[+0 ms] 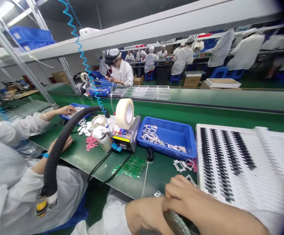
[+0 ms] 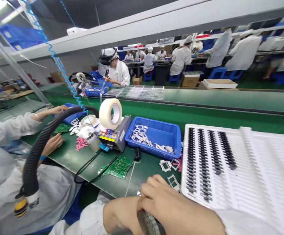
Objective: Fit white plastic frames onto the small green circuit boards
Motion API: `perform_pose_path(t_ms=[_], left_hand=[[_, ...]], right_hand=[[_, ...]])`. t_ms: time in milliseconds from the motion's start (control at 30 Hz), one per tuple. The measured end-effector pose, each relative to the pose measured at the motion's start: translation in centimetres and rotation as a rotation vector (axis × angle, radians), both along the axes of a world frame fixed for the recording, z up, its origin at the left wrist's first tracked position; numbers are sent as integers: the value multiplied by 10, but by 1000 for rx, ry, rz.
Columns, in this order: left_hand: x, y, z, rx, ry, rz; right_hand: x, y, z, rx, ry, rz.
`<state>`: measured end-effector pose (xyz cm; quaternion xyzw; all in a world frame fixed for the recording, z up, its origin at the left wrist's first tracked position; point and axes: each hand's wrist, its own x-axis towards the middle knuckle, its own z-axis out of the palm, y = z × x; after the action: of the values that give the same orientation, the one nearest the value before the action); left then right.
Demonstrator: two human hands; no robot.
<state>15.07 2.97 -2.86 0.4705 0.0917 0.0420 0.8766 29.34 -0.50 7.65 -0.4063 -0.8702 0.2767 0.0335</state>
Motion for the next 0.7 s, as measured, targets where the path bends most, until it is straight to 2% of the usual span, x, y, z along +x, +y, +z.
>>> perform_pose_path(t_ms=[67, 133, 200, 300, 367, 500, 600, 700], left_hand=[[-5, 5, 3, -84, -36, 62], [-12, 13, 4, -269, -8, 189], [-19, 21, 3, -438, 61, 364], [-25, 30, -2, -528, 156, 569], [-23, 33, -6, -563, 193, 622], [-10, 37, -9, -623, 219, 664], [3, 41, -8, -633, 220, 716], [12, 46, -8, -631, 237, 740]], right_hand=[[0, 9, 2, 16, -37, -1], [4, 22, 0, 60, -64, -47], [11, 38, -7, 147, -139, -155], [17, 63, -24, 277, -338, -306], [16, 76, -39, 301, -436, -347], [7, 90, -60, 299, -492, -343], [2, 94, -63, 319, -508, -334], [2, 93, -57, 334, -505, -332]])
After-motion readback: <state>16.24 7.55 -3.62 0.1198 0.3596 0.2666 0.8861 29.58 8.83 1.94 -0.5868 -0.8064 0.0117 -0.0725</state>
